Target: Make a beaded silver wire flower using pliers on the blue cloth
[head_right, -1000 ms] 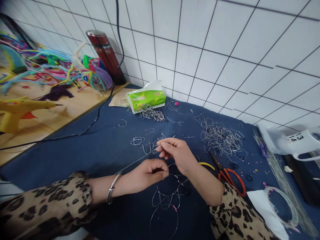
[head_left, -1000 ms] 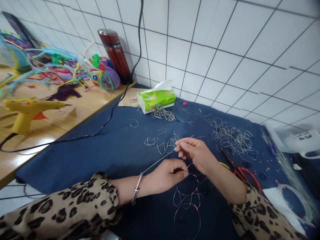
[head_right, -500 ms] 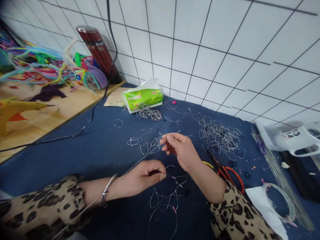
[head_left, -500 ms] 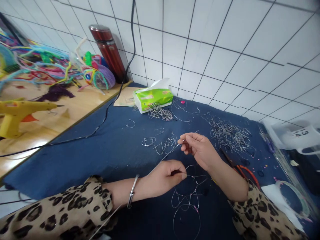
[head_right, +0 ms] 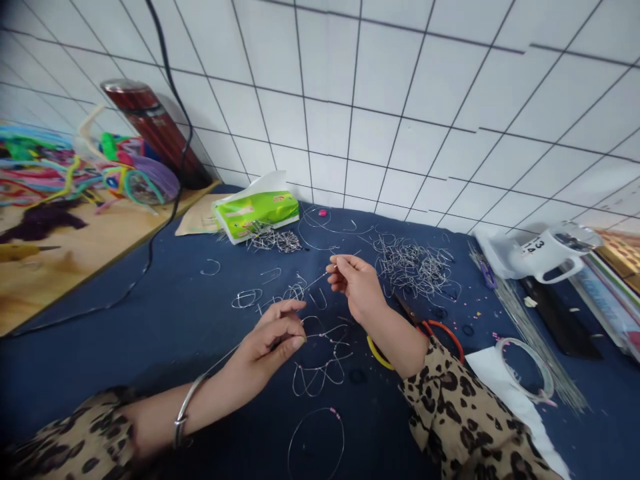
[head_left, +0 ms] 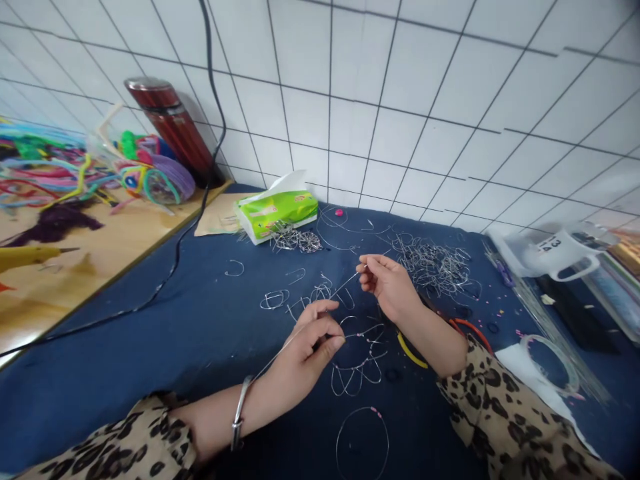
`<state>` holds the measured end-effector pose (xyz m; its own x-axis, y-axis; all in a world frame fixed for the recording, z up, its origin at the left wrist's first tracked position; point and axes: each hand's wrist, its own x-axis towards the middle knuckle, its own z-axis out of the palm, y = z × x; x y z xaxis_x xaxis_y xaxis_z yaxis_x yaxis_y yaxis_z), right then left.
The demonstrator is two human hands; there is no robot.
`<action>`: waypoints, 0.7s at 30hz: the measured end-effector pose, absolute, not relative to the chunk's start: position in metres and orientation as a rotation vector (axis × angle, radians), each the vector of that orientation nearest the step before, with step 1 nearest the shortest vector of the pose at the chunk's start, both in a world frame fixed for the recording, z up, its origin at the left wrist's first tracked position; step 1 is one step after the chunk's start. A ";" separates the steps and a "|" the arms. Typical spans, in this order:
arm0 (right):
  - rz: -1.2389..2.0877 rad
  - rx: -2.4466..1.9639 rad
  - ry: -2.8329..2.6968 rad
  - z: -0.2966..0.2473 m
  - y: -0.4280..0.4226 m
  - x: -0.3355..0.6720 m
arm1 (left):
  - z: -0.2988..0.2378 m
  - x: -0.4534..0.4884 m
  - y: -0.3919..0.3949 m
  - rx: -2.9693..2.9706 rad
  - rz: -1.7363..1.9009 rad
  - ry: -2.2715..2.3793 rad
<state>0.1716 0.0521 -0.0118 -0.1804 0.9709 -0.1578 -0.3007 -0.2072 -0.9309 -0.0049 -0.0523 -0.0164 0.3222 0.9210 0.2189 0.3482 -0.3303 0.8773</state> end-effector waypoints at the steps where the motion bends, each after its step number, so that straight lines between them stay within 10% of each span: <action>1: 1.576 -1.025 -0.969 -0.013 0.054 0.173 | -0.016 -0.005 -0.053 1.858 0.995 1.153; 21: 1.870 -0.905 -1.166 -0.004 0.038 0.167 | -0.009 -0.008 -0.053 1.987 1.073 1.159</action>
<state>0.1669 0.0379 -0.0044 -0.4762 0.8613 -0.1775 -0.2197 -0.3119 -0.9244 -0.0078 -0.0527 -0.0085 0.2938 0.8915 0.3448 0.4121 -0.4436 0.7958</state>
